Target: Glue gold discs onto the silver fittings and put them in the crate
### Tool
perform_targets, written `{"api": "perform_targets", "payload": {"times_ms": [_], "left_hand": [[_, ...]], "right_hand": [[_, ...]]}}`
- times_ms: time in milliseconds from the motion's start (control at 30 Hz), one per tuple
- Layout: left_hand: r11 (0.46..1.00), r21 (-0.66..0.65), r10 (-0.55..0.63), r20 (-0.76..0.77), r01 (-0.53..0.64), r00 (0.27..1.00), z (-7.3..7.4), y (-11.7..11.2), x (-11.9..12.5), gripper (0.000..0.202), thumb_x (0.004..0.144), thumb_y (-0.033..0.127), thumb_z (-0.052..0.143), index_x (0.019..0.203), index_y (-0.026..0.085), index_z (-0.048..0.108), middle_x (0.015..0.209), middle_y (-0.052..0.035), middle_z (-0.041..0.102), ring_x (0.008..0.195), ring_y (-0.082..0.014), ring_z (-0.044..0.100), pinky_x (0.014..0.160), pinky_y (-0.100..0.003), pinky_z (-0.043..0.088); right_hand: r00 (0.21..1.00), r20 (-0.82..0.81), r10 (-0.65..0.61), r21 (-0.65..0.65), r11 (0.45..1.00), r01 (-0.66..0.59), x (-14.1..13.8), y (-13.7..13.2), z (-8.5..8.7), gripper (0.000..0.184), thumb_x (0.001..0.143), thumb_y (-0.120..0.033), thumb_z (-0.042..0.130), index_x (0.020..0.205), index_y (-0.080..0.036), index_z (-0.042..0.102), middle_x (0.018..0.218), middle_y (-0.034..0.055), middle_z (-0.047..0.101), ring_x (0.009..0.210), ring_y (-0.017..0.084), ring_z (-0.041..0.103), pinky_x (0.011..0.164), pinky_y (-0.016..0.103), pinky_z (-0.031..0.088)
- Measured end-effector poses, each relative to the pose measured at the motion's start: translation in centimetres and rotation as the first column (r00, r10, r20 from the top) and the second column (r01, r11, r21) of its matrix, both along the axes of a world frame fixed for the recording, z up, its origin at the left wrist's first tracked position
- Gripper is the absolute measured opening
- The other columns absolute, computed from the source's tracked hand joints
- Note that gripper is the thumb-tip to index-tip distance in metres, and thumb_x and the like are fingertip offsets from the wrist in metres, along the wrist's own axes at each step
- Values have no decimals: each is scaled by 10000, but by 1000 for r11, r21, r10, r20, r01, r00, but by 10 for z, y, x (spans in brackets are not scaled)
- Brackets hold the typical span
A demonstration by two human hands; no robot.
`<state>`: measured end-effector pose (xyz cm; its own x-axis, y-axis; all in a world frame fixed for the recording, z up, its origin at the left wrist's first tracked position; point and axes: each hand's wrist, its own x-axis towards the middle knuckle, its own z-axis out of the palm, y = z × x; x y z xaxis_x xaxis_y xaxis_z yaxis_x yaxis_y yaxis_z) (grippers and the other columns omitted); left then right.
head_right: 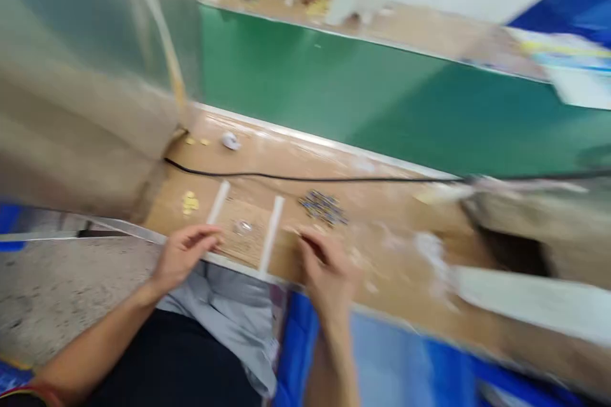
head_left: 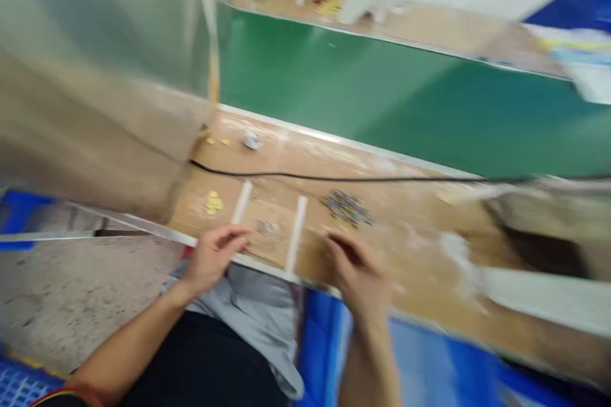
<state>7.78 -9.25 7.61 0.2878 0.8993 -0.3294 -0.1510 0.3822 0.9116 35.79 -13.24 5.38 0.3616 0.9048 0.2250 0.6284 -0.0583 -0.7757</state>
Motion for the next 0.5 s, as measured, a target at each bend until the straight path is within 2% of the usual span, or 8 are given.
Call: {"api": "perform_targets", "payload": {"times_ms": [67, 167, 300, 500], "left_hand": [[1000, 20, -14, -51, 15, 999, -10, 10, 2, 442, 969, 486, 886, 1271, 165, 858, 1089, -94, 897, 952, -203, 852, 949, -326, 706], [998, 25, -61, -53, 62, 997, -14, 13, 9, 465, 963, 469, 900, 1302, 154, 847, 1076, -93, 899, 1007, -221, 863, 976, -358, 723], [997, 38, -69, -104, 73, 992, -8, 9, 13, 497, 964, 515, 894, 1306, 156, 850, 1060, -97, 902, 1003, -245, 874, 996, -408, 738], [994, 56, -90, -128, 98, 988, -10, 8, 10, 440, 995, 504, 880, 1289, 178, 864, 1071, -94, 909, 995, -249, 890, 983, -368, 736]], "right_hand": [[991, -98, -90, 23, 995, 92, 10, -21, 5, 207, 1046, -429, 782, 1093, -244, 860, 1088, 70, 861, 1011, 243, 813, 955, 433, 684], [973, -219, -73, 71, 993, 91, -7, -18, 3, 137, 1031, -356, 808, 1105, -258, 869, 1102, 59, 858, 1019, 225, 811, 928, 404, 681], [982, -188, -32, 144, 988, 60, -36, -8, 7, 86, 1033, -312, 819, 1088, -281, 877, 1113, 61, 849, 1087, 232, 801, 937, 399, 676], [992, -116, 42, 202, 979, -18, -45, -3, 9, 124, 1054, -259, 810, 1138, -320, 877, 1112, 38, 872, 1076, 229, 825, 976, 417, 685]]}}
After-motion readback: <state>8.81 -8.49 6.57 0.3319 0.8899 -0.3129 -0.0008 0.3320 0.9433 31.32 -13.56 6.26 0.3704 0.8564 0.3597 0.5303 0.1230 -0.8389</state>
